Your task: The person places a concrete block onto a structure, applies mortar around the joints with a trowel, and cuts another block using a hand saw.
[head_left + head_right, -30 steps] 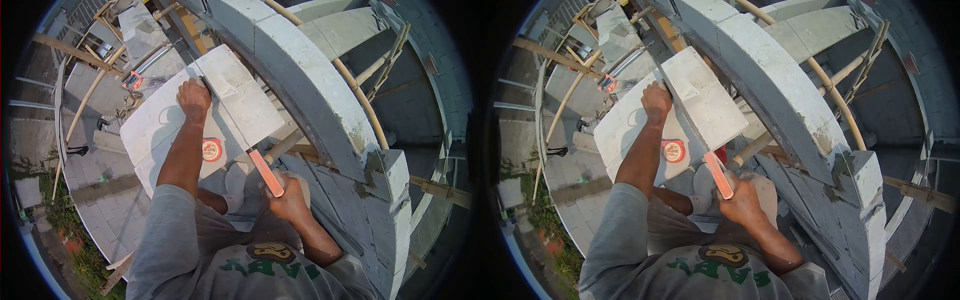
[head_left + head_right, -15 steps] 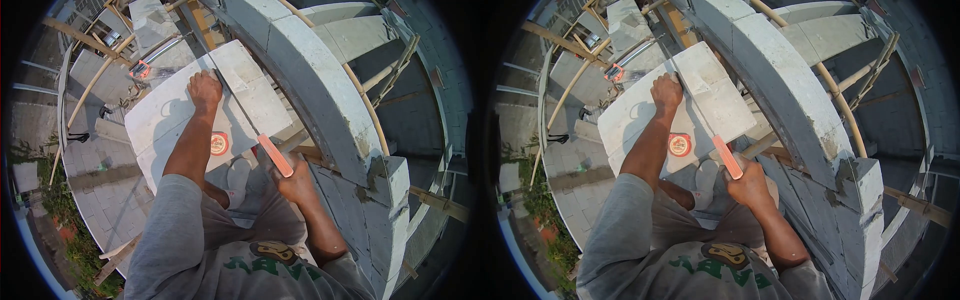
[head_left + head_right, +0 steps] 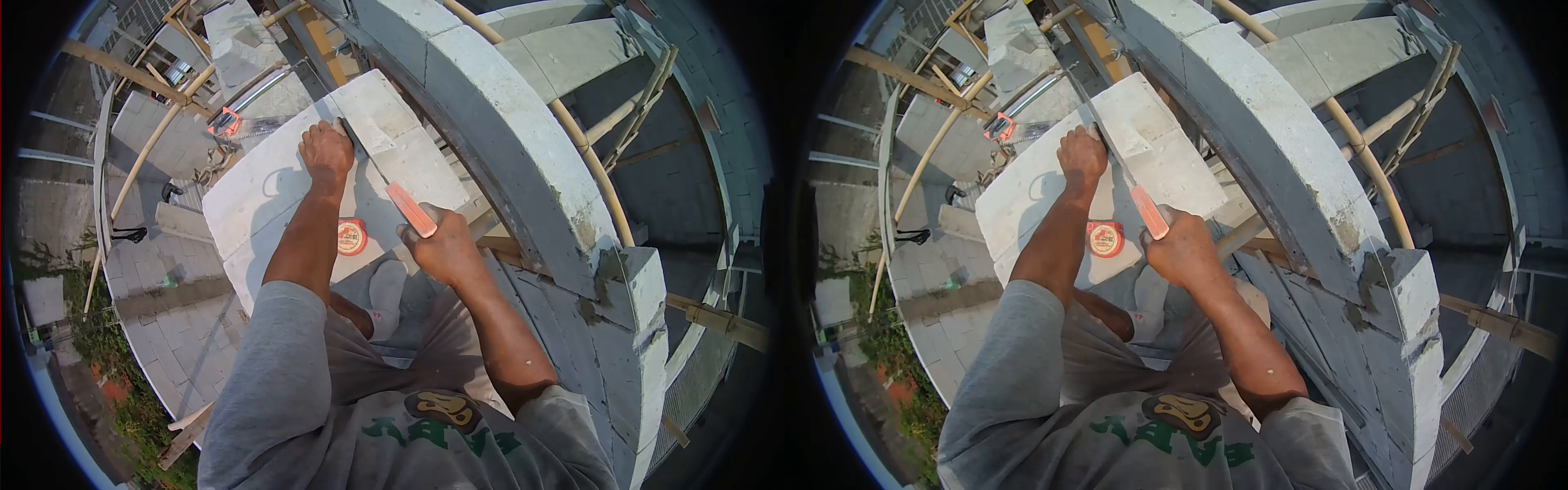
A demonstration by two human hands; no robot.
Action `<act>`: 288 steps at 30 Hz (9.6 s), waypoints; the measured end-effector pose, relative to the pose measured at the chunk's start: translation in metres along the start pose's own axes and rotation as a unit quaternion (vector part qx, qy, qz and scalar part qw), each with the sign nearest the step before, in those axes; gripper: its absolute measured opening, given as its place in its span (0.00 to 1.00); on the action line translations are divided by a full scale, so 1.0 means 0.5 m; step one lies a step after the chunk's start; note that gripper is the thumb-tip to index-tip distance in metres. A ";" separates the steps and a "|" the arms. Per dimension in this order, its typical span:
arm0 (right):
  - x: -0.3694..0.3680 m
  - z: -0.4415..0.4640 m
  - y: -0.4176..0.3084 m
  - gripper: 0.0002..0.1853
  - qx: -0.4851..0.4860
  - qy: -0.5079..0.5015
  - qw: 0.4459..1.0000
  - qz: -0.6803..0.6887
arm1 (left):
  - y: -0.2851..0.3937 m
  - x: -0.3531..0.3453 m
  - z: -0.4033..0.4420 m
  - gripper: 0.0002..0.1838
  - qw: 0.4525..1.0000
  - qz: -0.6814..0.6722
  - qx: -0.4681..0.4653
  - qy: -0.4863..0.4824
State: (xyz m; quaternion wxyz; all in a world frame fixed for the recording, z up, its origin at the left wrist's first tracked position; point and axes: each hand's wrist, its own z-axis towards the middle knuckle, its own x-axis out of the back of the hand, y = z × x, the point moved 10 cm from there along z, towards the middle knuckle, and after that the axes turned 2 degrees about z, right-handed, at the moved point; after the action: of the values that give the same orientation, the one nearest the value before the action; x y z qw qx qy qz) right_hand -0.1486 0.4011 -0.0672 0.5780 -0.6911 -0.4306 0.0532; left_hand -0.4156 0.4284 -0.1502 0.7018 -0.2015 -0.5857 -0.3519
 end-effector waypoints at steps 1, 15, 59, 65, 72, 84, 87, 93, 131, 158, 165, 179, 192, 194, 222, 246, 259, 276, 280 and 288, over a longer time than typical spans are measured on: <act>-0.003 0.046 -0.032 0.12 0.014 0.001 1.000 -0.015 | 0.007 0.006 0.018 0.19 1.000 0.000 -0.005 0.006; 0.010 0.033 -0.031 0.13 -0.005 -0.034 0.999 -0.010 | 0.014 0.027 0.038 0.17 1.000 -0.005 0.009 0.009; -0.075 0.052 -0.011 0.11 0.184 0.163 0.968 0.057 | 0.023 0.011 0.023 0.19 0.999 -0.039 -0.020 -0.018; -0.044 0.040 0.022 0.09 0.092 0.134 0.974 0.158 | 0.023 0.028 0.016 0.24 0.996 -0.078 -0.007 -0.032; -0.051 0.025 0.025 0.10 0.107 0.147 0.969 0.168 | 0.024 0.020 0.018 0.24 0.997 -0.069 -0.008 -0.026; -0.073 -0.030 0.087 0.09 0.064 0.079 0.982 0.159 | 0.030 0.017 0.022 0.23 0.999 -0.040 -0.006 -0.029; -0.064 -0.131 0.153 0.09 0.037 0.056 0.987 0.147 | 0.024 0.010 0.015 0.23 0.999 -0.033 -0.007 -0.035; -0.054 -0.105 0.101 0.08 0.015 0.041 0.986 0.163 | 0.023 0.008 0.012 0.23 0.999 -0.034 -0.002 -0.025; -0.053 -0.238 0.153 0.15 0.014 0.044 0.987 0.153 | 0.025 0.022 0.022 0.21 1.000 -0.030 -0.008 0.001; -0.045 -0.242 0.131 0.18 -0.012 0.022 0.989 0.146 | 0.022 0.011 0.021 0.21 0.999 -0.032 -0.001 -0.017; -0.051 -0.005 0.050 0.09 -0.008 0.024 0.996 0.080 | 0.026 0.016 0.029 0.22 0.999 -0.030 -0.011 -0.001; -0.035 0.001 0.080 0.09 -0.009 0.005 0.995 0.097 | 0.024 -0.002 0.036 0.22 0.999 -0.021 -0.013 -0.023; -0.046 -0.001 0.064 0.09 -0.006 0.032 0.997 0.076 | 0.022 0.007 0.035 0.22 0.999 -0.023 0.017 -0.039; -0.030 0.034 0.028 0.08 0.006 0.060 0.996 0.068 | 0.021 0.015 0.050 0.22 0.999 -0.018 0.034 -0.025; -0.038 0.040 0.052 0.10 0.028 0.034 0.998 0.055 | 0.032 0.006 0.048 0.23 0.999 -0.045 -0.014 0.010; 0.013 -0.185 0.130 0.12 0.086 0.057 0.994 0.028 | 0.031 0.014 0.039 0.22 0.999 -0.037 -0.005 0.029; 0.009 -0.178 0.113 0.10 0.090 0.040 0.993 0.067 | 0.034 0.011 0.041 0.23 0.999 -0.046 -0.014 0.010; 0.015 -0.034 0.117 0.11 -0.029 -0.011 0.998 0.061 | 0.022 -0.007 0.079 0.22 0.999 -0.033 0.008 -0.007; -0.018 0.113 0.041 0.11 0.007 -0.011 1.000 0.014 | 0.035 0.007 0.086 0.20 0.999 -0.044 -0.005 0.011; -0.081 0.032 0.051 0.13 0.030 0.043 0.996 0.071 | 0.078 -0.003 0.063 0.21 0.997 -0.049 -0.030 -0.044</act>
State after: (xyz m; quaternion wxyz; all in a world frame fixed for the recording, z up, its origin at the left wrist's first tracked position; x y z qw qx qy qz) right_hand -0.1694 0.3875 -0.1114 0.6109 -0.7041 -0.3534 0.0775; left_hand -0.4089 0.4768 -0.1390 0.6512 -0.2085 -0.6143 -0.3939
